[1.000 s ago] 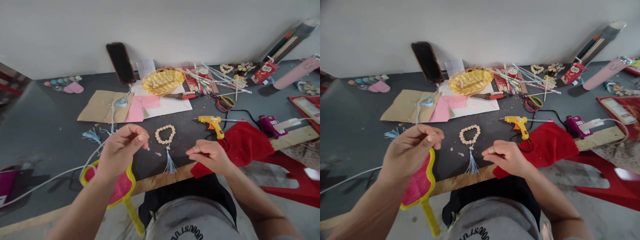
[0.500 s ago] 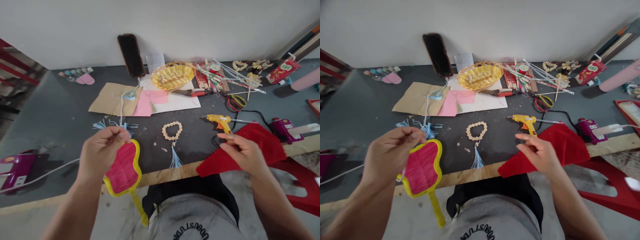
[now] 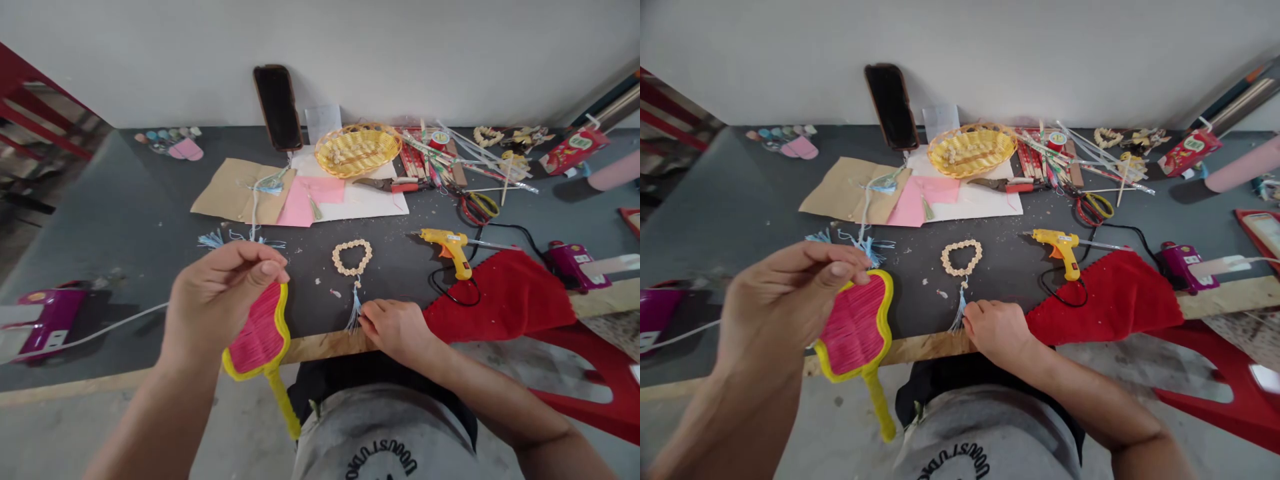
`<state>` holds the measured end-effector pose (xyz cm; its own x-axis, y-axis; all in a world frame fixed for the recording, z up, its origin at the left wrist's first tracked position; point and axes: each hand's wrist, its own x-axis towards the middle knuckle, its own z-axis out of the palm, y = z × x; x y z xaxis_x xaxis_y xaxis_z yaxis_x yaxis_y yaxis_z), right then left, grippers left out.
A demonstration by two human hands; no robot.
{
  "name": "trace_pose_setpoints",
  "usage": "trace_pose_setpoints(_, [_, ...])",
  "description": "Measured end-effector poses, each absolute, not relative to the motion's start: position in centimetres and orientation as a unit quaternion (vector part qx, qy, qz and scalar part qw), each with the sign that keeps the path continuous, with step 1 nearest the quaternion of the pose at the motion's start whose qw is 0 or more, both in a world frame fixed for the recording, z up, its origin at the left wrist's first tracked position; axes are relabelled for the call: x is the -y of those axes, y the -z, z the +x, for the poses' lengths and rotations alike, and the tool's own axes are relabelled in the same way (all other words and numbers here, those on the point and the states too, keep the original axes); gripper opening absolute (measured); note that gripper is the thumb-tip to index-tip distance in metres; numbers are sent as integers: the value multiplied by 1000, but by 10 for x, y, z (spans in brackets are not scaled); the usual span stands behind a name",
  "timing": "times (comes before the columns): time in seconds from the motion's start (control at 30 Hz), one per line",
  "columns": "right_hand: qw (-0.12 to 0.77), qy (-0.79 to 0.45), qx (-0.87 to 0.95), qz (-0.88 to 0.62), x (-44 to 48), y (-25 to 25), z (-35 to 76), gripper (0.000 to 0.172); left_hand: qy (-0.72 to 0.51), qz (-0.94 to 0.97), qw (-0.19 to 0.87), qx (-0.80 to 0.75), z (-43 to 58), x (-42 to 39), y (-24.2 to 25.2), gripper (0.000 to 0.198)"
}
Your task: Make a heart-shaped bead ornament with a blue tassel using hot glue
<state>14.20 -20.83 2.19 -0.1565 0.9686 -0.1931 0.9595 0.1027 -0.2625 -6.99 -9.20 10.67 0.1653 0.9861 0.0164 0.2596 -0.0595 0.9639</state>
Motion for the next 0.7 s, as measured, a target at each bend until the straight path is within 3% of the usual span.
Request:
trace_pose_setpoints(0.17, [8,-186,754,-630,210,-28,147,20,-290,673,457,-505,-70,86,-86,19])
trace_pose_setpoints(0.37, [-14,-236,742,-627,218,-42,158,22,-237,742,379,-500,-70,74,-70,20])
trace_pose_setpoints(0.53, [-13,-358,732,-580,232,-66,190,20,-250,744,295,-545,-87,55,-64,19])
trace_pose_setpoints(0.7, [15,-484,683,-547,242,-82,218,19,-247,727,301,-565,-99,37,-63,21])
